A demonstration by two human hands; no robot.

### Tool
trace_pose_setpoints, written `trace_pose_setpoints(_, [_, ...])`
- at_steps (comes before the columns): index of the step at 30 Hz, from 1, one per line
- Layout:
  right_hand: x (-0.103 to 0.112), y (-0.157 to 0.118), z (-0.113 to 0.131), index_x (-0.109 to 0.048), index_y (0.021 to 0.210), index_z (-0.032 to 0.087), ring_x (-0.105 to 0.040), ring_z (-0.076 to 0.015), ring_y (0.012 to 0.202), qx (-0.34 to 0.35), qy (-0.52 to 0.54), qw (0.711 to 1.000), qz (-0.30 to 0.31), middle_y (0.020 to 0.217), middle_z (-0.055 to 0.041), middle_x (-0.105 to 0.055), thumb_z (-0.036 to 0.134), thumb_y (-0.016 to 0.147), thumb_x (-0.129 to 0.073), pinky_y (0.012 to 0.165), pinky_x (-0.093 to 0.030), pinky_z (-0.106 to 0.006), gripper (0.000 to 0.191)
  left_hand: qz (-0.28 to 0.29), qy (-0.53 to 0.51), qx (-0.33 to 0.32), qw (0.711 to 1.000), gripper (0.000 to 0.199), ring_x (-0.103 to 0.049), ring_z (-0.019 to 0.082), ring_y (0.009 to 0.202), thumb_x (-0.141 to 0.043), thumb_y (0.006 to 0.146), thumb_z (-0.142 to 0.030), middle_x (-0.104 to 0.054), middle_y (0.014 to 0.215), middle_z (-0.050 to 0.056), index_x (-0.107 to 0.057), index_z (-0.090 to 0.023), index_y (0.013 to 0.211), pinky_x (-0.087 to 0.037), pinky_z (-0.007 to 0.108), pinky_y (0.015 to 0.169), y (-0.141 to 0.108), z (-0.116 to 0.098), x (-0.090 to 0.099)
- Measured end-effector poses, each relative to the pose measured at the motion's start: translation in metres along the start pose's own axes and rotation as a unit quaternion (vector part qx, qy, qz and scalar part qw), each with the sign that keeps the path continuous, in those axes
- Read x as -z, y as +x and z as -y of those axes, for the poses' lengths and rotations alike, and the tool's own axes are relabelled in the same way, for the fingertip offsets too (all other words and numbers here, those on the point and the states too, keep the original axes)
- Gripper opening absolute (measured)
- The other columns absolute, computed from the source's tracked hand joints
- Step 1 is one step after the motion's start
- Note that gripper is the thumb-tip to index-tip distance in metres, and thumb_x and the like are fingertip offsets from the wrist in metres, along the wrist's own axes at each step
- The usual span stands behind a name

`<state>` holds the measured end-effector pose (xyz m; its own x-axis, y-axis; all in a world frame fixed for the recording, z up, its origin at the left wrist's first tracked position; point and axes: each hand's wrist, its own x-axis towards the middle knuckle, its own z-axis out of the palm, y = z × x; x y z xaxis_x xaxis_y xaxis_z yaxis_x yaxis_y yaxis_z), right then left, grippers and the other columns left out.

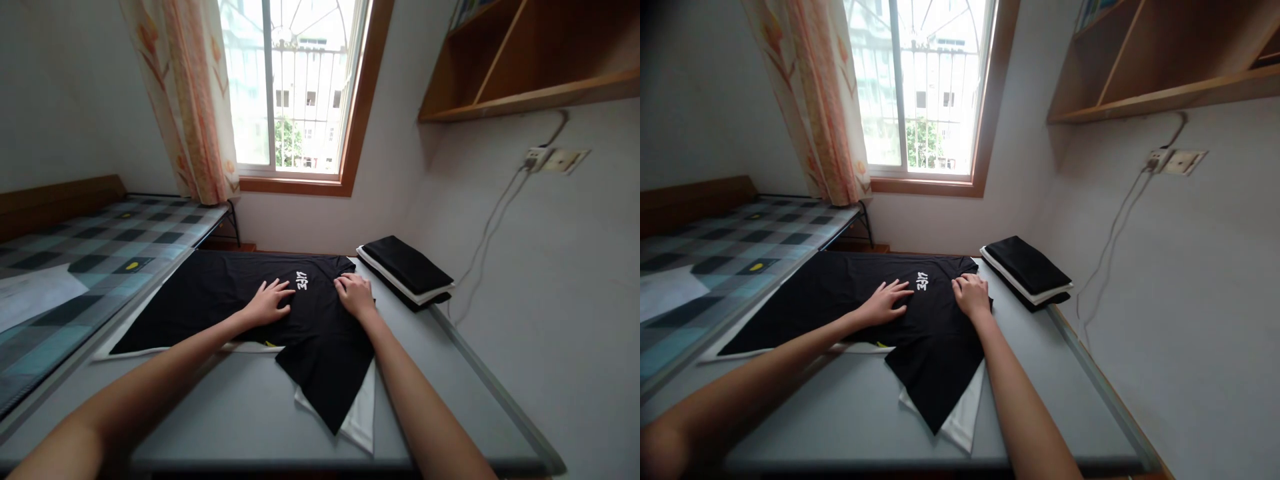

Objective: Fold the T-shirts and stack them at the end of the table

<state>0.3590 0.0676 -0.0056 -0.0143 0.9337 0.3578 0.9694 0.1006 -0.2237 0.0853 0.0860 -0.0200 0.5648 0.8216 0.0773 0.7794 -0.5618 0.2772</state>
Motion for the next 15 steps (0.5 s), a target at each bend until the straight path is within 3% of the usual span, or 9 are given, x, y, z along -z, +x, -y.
trace_pose_setpoints(3, [-0.016,0.001,0.016,-0.062,0.128,0.023,-0.042,-0.0249,0.133,-0.002,0.002,0.997,0.078,0.142,-0.0112,-0.053,0.046,0.098,-0.038,0.106,-0.03,-0.042,0.044,-0.016,0.017,0.04,0.999,0.056,-0.025,0.034,0.145,-0.048,0.088,-0.051,-0.037,0.155,0.005,-0.052,-0.029,0.139,-0.017,0.059,0.116,-0.025,0.031,0.009])
trace_pose_setpoints(6, [-0.026,0.0,0.021,-0.053,0.138,0.024,-0.033,-0.0259,0.141,-0.013,-0.007,0.994,0.112,0.152,-0.0115,-0.041,0.051,0.096,-0.039,0.112,-0.021,-0.048,0.052,-0.032,0.016,0.088,0.996,0.057,-0.025,0.034,0.145,-0.046,0.089,-0.053,-0.037,0.155,0.006,-0.051,-0.028,0.14,-0.017,0.061,0.115,-0.046,0.06,0.014])
trace_pose_setpoints(10, [-0.03,-0.002,0.015,-0.052,0.14,0.025,-0.031,-0.0236,0.143,-0.025,-0.011,0.993,0.111,0.154,-0.0094,-0.039,0.05,0.096,-0.04,0.115,-0.016,-0.047,0.052,-0.066,0.018,0.135,0.988,0.055,-0.026,0.033,0.145,-0.044,0.09,-0.051,-0.039,0.153,0.007,-0.053,-0.026,0.139,-0.018,0.06,0.115,-0.064,0.087,0.018])
trace_pose_setpoints(15, [-0.023,-0.007,0.004,-0.06,0.13,0.022,-0.042,-0.0241,0.134,-0.038,0.0,0.996,0.077,0.144,-0.0103,-0.052,0.043,0.095,-0.046,0.111,-0.024,-0.044,0.044,-0.085,0.006,0.145,0.986,0.053,-0.03,0.033,0.143,-0.048,0.089,-0.049,-0.044,0.15,0.009,-0.056,-0.024,0.135,-0.021,0.058,0.115,-0.074,0.097,0.022])
